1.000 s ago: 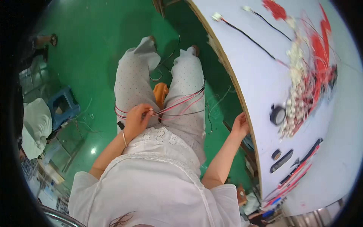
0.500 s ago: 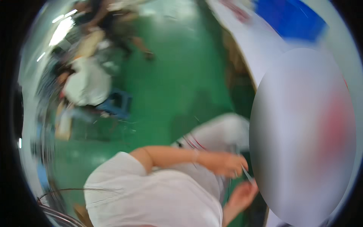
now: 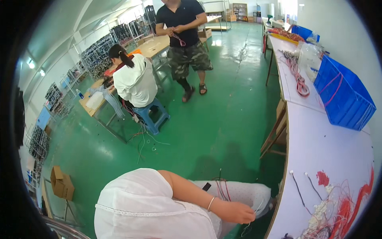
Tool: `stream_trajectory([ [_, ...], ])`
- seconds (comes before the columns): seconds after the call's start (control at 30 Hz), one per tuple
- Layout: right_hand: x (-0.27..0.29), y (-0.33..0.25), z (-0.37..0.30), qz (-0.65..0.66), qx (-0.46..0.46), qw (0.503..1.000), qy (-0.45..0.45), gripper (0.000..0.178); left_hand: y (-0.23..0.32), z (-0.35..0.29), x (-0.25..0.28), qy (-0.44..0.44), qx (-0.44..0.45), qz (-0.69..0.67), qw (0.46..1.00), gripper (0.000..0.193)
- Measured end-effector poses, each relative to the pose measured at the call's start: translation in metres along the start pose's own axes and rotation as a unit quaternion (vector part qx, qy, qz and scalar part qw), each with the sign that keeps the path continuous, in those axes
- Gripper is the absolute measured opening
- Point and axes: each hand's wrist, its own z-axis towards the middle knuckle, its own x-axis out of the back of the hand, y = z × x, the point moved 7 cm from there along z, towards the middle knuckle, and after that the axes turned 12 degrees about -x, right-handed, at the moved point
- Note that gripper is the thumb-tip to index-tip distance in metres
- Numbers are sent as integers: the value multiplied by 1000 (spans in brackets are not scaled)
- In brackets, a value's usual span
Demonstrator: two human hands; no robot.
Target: Assembling, inspecting, and taping electrical wire harnesses at a manual workstation.
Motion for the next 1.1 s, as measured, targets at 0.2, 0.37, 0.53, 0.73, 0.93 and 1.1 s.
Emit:
stream_trajectory([
  [0.2,-136,-86,18,21,121,942,-314,54,22,-22,-12,53,5,-101,993,6],
  [0.37,-190,-188,-6,44,123,927,-352,37,-21,-35,0,-169,207,-145,953,7],
  [0.53,-190,-225,-25,136,115,928,-328,39,-19,-35,46,50,57,-60,995,15],
  [0.73,-177,-233,-42,192,192,924,-271,43,8,-45,26,3,72,-110,991,16],
  [0.93,-149,-244,-69,119,301,927,-189,39,23,-42,53,63,79,-191,976,15],
  [1.1,-131,-227,-63,92,320,934,-133,18,1,-67,47,62,200,-292,933,11],
])
